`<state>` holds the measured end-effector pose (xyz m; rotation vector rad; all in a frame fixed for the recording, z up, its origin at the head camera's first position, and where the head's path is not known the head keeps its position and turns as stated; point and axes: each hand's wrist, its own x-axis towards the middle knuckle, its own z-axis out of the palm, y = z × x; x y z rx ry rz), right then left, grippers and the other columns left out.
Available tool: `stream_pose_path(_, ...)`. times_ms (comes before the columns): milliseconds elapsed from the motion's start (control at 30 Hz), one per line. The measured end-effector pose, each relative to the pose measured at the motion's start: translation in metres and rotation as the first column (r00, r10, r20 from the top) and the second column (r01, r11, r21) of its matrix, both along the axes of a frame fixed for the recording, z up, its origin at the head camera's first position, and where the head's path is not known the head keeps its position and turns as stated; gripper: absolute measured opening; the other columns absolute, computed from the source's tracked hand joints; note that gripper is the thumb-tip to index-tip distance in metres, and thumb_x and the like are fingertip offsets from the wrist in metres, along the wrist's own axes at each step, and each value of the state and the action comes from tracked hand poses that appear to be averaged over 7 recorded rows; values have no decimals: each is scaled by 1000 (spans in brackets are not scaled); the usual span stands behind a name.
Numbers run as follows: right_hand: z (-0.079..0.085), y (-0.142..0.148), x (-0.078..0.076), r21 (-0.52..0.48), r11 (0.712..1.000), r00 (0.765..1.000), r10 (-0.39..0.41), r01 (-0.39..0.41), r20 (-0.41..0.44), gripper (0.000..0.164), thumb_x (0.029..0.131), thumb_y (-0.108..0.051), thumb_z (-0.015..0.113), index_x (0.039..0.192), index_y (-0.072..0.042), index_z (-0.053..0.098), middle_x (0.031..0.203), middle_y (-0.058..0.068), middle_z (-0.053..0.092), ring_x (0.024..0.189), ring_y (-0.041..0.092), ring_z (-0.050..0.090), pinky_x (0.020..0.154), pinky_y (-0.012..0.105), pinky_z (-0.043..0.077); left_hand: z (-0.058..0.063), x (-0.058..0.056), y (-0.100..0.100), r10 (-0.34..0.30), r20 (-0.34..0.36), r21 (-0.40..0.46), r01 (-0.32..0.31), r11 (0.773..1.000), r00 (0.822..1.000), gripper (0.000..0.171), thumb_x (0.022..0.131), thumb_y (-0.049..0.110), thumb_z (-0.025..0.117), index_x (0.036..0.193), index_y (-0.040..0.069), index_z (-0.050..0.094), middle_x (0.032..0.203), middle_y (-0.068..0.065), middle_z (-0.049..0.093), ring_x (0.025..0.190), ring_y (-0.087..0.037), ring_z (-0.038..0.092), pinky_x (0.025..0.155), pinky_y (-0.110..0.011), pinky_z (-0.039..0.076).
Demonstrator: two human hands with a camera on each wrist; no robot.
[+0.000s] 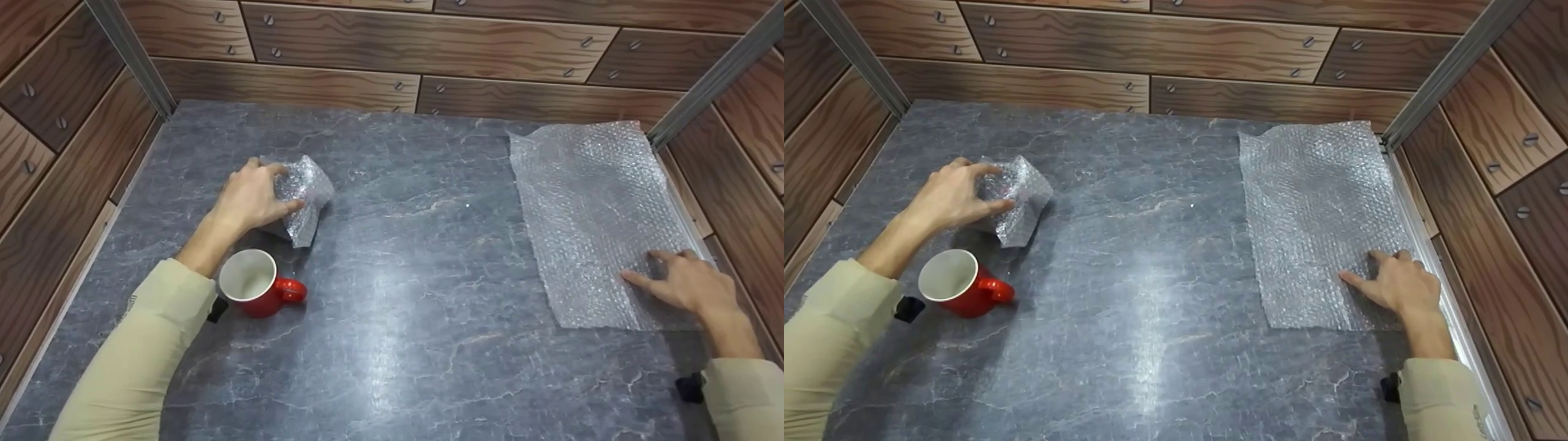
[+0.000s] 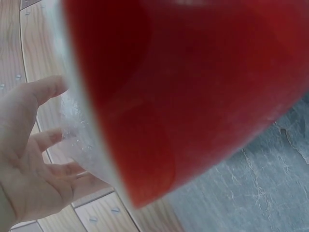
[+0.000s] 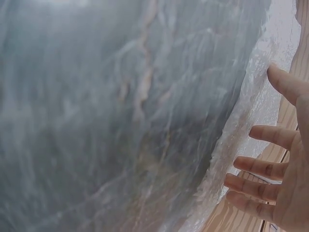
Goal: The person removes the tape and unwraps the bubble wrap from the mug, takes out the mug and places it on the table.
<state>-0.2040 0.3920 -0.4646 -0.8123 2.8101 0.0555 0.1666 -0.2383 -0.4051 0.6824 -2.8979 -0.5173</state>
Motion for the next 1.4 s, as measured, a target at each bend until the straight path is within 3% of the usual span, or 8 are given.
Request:
stream_pose_path(267,-3,1,-3,-6,1000,1000,-11,11,-13,107,92,-86,46,155,-1,40,140,55,34,102,73,56,53,50,50,-3,-3,5,10,-15,-2,-10,1000,1000,72,87,45,80,147,9,59,141,-32,57,119,-65,60,96,-75,53)
stream_pose_path(433,-3,-2,-2,-29,999,999,-20,19,-42,106,92,-85,48,154,0,42,139,53,36,106,75,53,57,58,52,-4,-7,9,0,-18,-7,0,1000,1000,70,89,44,79,146,8,60,142,-33,57,121,-64,61,99,-73,54)
stream_pose_path(667,3,-14,5,-68,998,995,6,-13,-102,102,93,-81,52,156,-2,43,141,50,38,114,76,47,69,78,50,-3,-14,16,-6,-10,-30,5,1000,1000,70,88,44,79,144,6,61,139,-32,60,119,-60,64,95,-69,58)
stream_pose_path(967,8,-42,15,-120,991,992,40,-54,-118,95,94,-78,54,157,-7,43,146,47,38,120,73,45,65,73,51,-1,-22,25,-13,22,-41,14,999,1000,73,89,43,79,147,4,59,139,-36,57,118,-63,63,98,-68,57)
stream_pose_path(1200,9,-65,24,-156,980,984,101,-124,-147,94,94,-76,56,155,-5,46,145,47,41,120,72,48,64,70,54,2,-24,29,-13,39,-25,14,1000,999,71,89,40,79,146,4,59,140,-38,56,119,-63,63,100,-67,57)
stream_pose_path(1400,12,-80,31,-175,972,976,129,-160,-176,91,93,-74,60,156,-9,48,144,43,46,117,66,54,50,47,51,4,-26,33,-11,58,-20,12,1000,998,70,90,39,78,147,2,59,141,-36,57,123,-62,61,103,-68,56)
